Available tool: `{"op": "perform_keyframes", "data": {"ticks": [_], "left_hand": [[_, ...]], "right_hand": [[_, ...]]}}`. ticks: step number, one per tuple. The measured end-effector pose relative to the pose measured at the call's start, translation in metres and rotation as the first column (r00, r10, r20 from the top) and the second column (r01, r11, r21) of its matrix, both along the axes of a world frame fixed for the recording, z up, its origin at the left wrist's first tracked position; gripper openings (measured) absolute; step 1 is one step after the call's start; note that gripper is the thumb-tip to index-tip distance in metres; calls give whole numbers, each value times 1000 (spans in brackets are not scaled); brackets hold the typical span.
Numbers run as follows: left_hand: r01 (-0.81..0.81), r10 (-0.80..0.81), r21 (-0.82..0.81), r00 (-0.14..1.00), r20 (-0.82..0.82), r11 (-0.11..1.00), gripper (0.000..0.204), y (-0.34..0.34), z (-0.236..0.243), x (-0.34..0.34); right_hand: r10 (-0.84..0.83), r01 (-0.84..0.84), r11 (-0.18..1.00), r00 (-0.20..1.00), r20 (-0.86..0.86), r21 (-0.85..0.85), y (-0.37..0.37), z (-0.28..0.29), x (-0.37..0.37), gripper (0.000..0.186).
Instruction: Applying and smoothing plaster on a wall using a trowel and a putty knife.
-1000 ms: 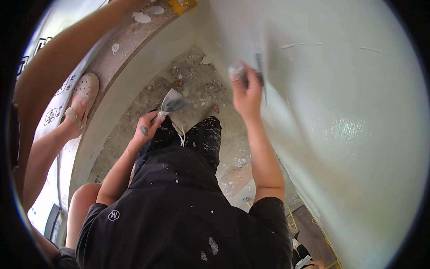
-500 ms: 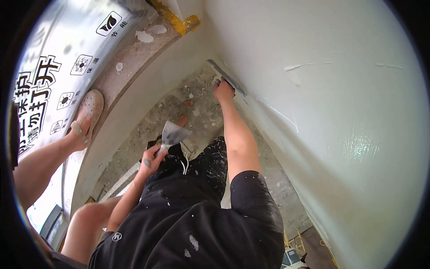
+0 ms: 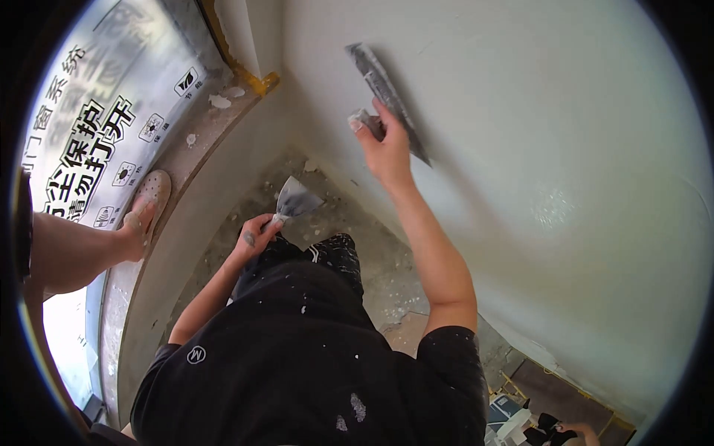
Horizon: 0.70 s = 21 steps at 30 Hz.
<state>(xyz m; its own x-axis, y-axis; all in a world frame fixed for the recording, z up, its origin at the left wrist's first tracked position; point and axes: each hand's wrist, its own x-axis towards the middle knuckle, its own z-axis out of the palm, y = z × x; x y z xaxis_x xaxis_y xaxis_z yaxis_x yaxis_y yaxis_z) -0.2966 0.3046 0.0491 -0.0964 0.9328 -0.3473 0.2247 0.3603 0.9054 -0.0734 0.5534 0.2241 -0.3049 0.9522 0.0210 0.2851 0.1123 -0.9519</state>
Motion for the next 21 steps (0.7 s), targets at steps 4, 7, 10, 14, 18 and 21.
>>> {"op": "perform_keyframes", "data": {"ticks": [4, 7, 10, 14, 18, 21], "left_hand": [[94, -95, 59, 995, 13, 994, 29, 26, 20, 10], [159, -167, 67, 977, 132, 985, 27, 31, 15, 16], [205, -216, 69, 947, 239, 976, 26, 32, 27, 18], [236, -250, 83, 911, 328, 968, 26, 28, 50, 12], [285, -314, 132, 868, 384, 949, 29, 43, 71, 8], [435, -469, 194, 718, 514, 879, 31, 56, 99, 6]], "right_hand": [[3, 20, 995, 972, -237, 95, -15, 102, 29, 55], [-5, 39, 992, 963, -270, 121, -28, 172, 61, 51], [38, 20, 980, 959, -280, 200, -42, 235, 106, 52], [-43, 180, 933, 916, -399, 312, -87, 277, 140, 49], [183, -74, 885, 963, -198, 460, -118, 255, 170, 29], [-203, 219, 888, 976, -82, 404, -138, 225, 171, 27]]}}
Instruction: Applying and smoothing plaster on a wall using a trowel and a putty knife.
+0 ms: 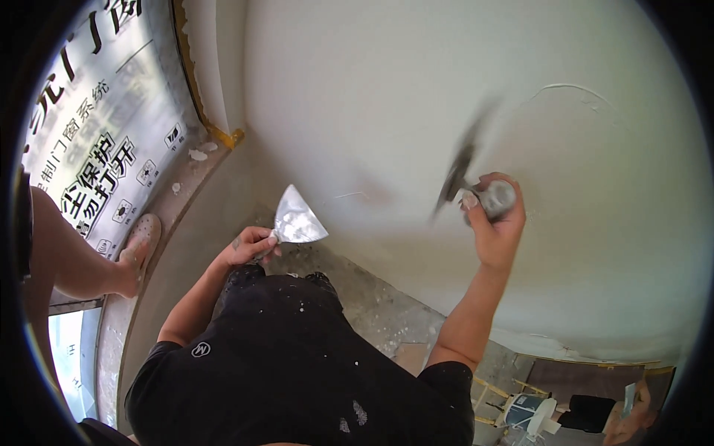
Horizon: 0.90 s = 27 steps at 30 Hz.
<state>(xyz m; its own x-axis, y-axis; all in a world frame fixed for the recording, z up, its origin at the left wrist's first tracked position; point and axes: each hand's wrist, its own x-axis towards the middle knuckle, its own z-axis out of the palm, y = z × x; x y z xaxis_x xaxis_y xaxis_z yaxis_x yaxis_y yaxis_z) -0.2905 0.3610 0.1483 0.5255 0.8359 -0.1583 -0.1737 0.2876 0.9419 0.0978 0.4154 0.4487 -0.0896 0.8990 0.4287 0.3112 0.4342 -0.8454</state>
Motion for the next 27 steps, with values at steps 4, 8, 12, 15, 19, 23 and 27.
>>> {"op": "perform_keyframes", "data": {"ticks": [4, 8, 12, 15, 19, 23, 27], "left_hand": [[216, -218, 34, 971, 100, 976, 30, 31, 37, 30], [414, -428, 121, 893, 138, 902, 34, 55, 55, 82], [195, -225, 112, 876, 427, 974, 45, 50, 59, 67], [142, -152, 59, 859, 488, 988, 46, 52, 44, 30], [276, -268, 53, 842, 469, 960, 44, 58, 40, 27], [316, -288, 22, 833, 473, 949, 42, 64, 30, 32], [336, -288, -17, 832, 474, 942, 41, 72, 21, 35]], "right_hand": [[-40, 44, 999, 901, -431, -1, 13, -68, 1, 35], [31, -182, 957, 839, -543, -227, 9, -96, -38, 22], [231, -117, 873, 954, 190, -473, 4, -129, -7, 17], [77, -49, 980, 987, 144, -190, -19, -64, 44, 16], [-364, 349, 892, 931, -1, 289, -66, 89, 117, 24], [-638, 667, 480, 711, -296, 570, -69, 189, 179, 12], [-719, 790, 403, 586, -374, 462, -88, 225, 282, 11]]}}
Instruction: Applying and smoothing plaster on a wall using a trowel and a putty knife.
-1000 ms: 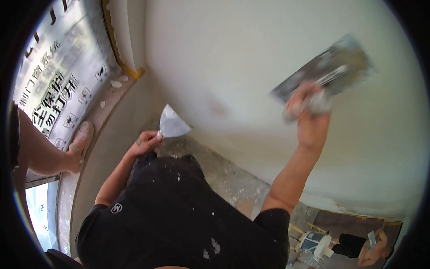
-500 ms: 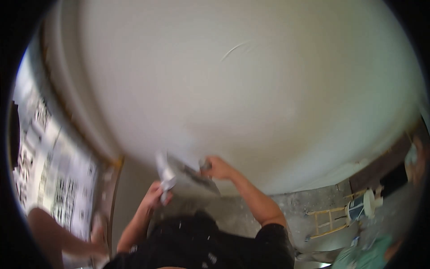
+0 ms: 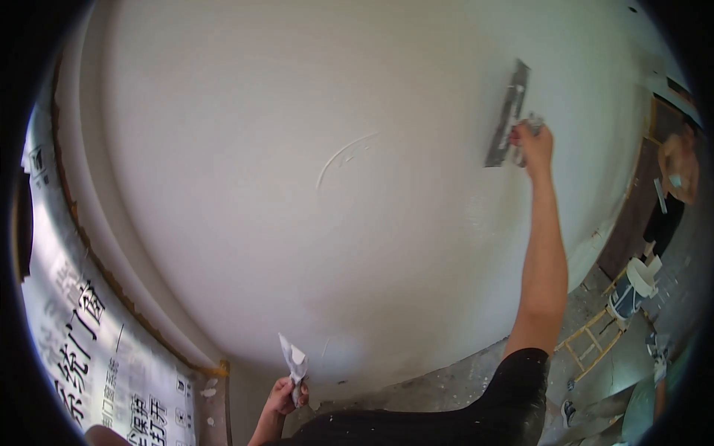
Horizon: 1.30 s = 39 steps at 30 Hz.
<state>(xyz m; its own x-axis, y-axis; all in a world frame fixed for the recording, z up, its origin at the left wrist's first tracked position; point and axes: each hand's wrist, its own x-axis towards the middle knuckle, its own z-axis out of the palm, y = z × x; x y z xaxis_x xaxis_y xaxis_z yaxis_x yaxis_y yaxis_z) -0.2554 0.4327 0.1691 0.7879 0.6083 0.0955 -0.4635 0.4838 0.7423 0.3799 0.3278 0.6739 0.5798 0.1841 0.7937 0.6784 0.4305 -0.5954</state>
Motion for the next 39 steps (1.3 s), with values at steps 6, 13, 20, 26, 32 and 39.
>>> {"op": "perform_keyframes", "data": {"ticks": [6, 13, 20, 26, 32, 39], "left_hand": [[53, -50, 34, 997, -61, 998, 43, 14, 12, -21], [29, -33, -29, 990, -136, 999, 46, 23, -5, -39], [-32, 16, -107, 988, -154, 994, 43, 36, -11, -40], [-92, 61, -138, 975, -214, 986, 40, 17, -10, -74], [-193, 127, -162, 928, -349, 968, 41, 3, -2, -109], [-228, 119, -200, 887, -446, 953, 41, -3, -15, -121]], "right_hand": [[-193, 332, 909, 872, 451, -253, 62, 13, -71, 31], [207, 410, 752, 596, 776, -516, 123, -62, -270, 26], [356, 374, 821, 253, 899, -431, 153, -300, -330, 19], [533, 373, 673, 355, 768, -639, 161, -497, -354, 21], [515, 391, 635, 428, 743, -666, 174, -668, -370, 23], [614, 276, 237, 700, 364, -931, 146, -735, -371, 26]]}}
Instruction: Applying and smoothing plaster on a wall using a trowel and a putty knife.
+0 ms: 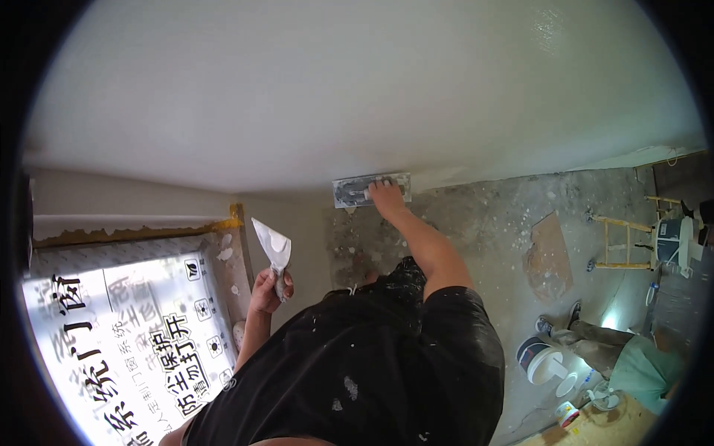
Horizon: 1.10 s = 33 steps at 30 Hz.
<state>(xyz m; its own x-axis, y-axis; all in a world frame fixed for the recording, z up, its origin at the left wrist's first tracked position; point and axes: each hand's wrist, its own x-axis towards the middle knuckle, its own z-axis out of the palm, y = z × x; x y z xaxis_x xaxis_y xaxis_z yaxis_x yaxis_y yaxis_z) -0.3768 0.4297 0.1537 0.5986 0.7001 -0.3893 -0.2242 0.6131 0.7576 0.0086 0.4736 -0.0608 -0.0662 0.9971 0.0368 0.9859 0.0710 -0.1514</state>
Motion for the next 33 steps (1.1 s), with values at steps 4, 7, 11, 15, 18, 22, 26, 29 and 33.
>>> {"op": "perform_keyframes", "data": {"ticks": [4, 7, 11, 15, 18, 22, 26, 29, 33], "left_hand": [[71, -71, 20, 997, -25, 997, 39, 12, -3, 11], [60, -58, 56, 998, -32, 997, 39, 21, -6, 19], [338, -335, 103, 941, -41, 936, 38, 46, -1, 51], [469, -475, 107, 880, 33, 877, 35, 67, 11, 101], [593, -570, 139, 803, -177, 793, 31, 74, 20, 125], [552, -561, 285, 826, -60, 783, 34, 70, 51, 124], [410, -443, 259, 893, 83, 875, 35, 47, 42, 100], [399, -416, 171, 906, 75, 901, 35, 25, 23, 78], [333, -337, 107, 941, 18, 937, 34, 2, 5, 47]], "right_hand": [[-35, 91, 988, 920, -390, 126, -42, 63, 22, 29], [16, 66, 995, 642, -767, 76, -66, 158, 35, 31], [10, 312, 950, -55, -998, -7, -98, 227, 63, 18], [34, 344, 939, -66, -997, 10, -102, 234, 80, 14], [134, 98, 981, 277, -951, 167, -90, 269, 71, 12], [11, -238, 970, 220, -975, -43, -77, 309, 49, 16], [-93, -188, 950, 593, -800, -250, -78, 249, 70, 14], [-525, -261, 808, 90, -846, -529, -81, 203, 60, 21], [-877, -874, 382, -242, -414, -300, -77, 121, 19, 43]]}}
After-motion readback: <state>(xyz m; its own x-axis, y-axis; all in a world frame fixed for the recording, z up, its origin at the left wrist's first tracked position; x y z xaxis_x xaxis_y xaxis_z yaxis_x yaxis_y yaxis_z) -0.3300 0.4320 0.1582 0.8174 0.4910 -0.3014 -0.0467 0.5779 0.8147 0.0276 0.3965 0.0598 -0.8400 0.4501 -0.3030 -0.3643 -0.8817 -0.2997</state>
